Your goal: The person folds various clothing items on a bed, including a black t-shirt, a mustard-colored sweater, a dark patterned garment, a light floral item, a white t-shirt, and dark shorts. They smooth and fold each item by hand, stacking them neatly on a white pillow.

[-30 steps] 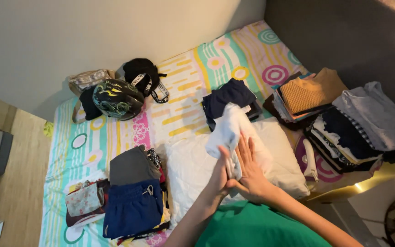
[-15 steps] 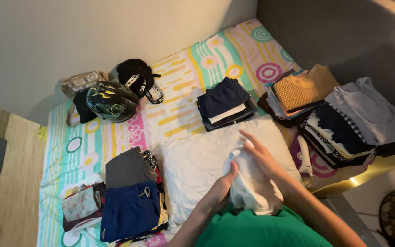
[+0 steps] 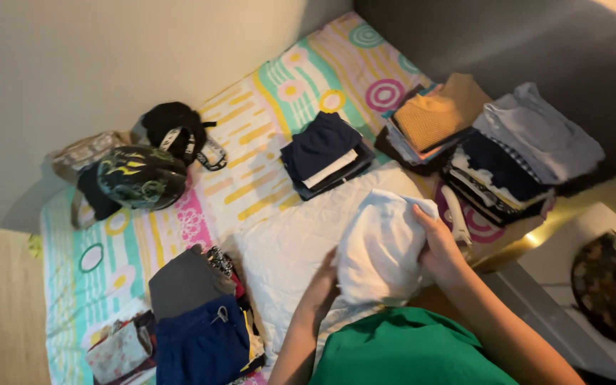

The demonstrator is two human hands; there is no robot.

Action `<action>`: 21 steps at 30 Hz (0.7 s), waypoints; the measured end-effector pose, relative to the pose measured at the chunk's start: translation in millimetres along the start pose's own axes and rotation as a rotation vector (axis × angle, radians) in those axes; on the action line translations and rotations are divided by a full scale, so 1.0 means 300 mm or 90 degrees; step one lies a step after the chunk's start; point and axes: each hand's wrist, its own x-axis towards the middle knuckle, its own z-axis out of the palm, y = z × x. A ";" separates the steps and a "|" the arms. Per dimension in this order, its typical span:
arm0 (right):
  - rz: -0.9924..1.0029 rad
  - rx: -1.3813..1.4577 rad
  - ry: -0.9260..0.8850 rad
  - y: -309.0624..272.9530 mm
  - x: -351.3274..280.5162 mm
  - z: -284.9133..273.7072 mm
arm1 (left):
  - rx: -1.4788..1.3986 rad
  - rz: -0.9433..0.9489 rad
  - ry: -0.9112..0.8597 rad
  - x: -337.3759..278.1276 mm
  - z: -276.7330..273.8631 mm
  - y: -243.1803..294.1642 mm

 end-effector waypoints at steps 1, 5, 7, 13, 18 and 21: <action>-0.004 0.004 0.009 0.026 -0.009 -0.025 | 0.003 -0.007 -0.007 0.000 -0.015 -0.005; 0.033 -0.024 0.083 0.148 -0.049 -0.115 | -0.464 0.075 -0.215 -0.036 -0.046 0.044; 0.055 -0.037 0.105 0.229 -0.066 -0.176 | -0.509 0.074 -0.248 -0.039 -0.068 0.030; 0.191 -0.001 0.340 0.319 -0.151 -0.204 | -0.249 0.003 -0.162 -0.041 -0.099 -0.003; 0.129 0.075 0.262 0.378 -0.110 -0.337 | 0.009 -0.105 -0.046 -0.018 -0.003 0.048; 0.101 -0.006 0.243 0.330 -0.081 -0.326 | -0.025 0.003 0.004 0.145 -0.078 -0.150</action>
